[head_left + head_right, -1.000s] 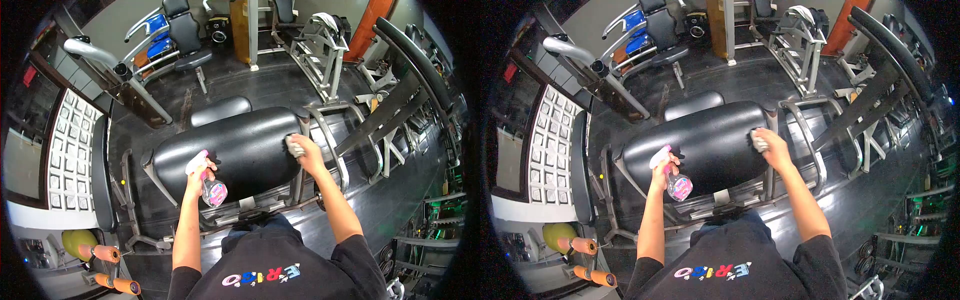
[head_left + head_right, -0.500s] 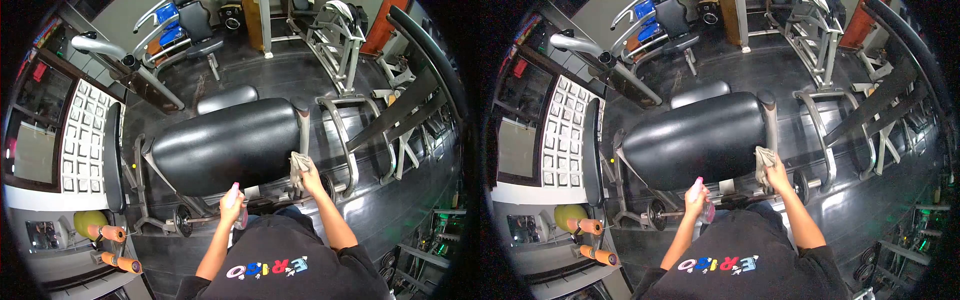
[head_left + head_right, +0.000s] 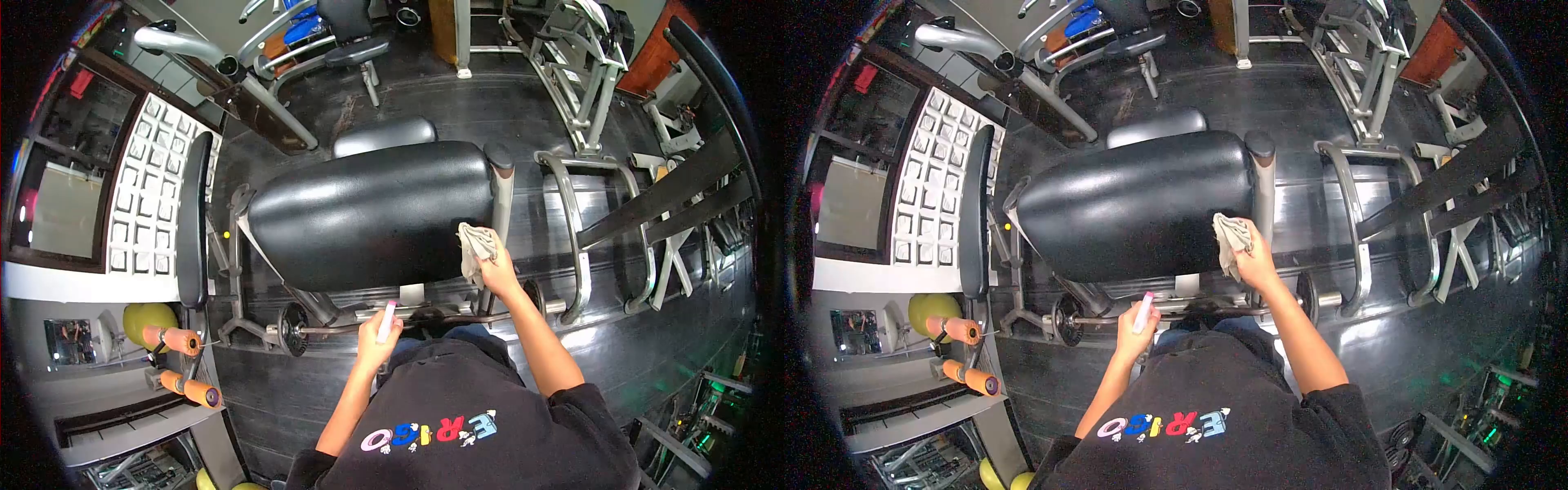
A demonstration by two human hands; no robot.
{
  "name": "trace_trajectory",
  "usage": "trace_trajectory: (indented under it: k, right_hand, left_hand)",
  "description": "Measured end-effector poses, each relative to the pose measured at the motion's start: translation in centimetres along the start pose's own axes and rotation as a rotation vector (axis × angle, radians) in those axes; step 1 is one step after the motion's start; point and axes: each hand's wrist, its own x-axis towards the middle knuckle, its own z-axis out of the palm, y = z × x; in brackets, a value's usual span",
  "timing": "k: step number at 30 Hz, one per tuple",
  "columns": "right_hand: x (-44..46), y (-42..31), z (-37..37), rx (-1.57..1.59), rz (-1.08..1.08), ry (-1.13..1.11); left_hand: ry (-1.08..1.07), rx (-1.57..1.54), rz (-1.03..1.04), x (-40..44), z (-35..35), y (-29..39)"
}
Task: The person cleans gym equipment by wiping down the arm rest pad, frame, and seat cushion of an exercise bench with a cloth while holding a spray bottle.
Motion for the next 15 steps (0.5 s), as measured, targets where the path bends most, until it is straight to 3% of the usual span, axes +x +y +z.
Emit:
trace_trajectory:
  k: [5,7,9,11,14,15]
  right_hand:
    - [-1.1,0.9,0.0,-0.058,0.025,0.153]
    - [0.4,-0.9,0.7,-0.198,-0.150,0.336]
    - [2.2,-5.1,1.6,-0.283,-0.285,0.349]
    - [4.2,-7.0,4.1,-0.347,-0.273,0.362]
    - [4.9,-7.3,7.9,-0.881,-0.422,0.197]
    - [4.1,-6.5,8.7,-0.866,-0.469,0.156]
  left_hand:
    - [-0.055,-0.168,-0.112,1.0,-1.8,1.4]
    - [-0.018,-0.149,-0.046,2.1,-2.5,-0.1]
    - [-0.005,-0.197,-0.029,3.4,-3.9,-0.2]
    - [0.025,-0.315,-0.022,4.9,-5.2,0.0]
    - [0.034,-0.249,-0.039,7.5,-7.9,-0.5]
    - [0.040,-0.267,-0.019,8.2,-8.8,-0.5]
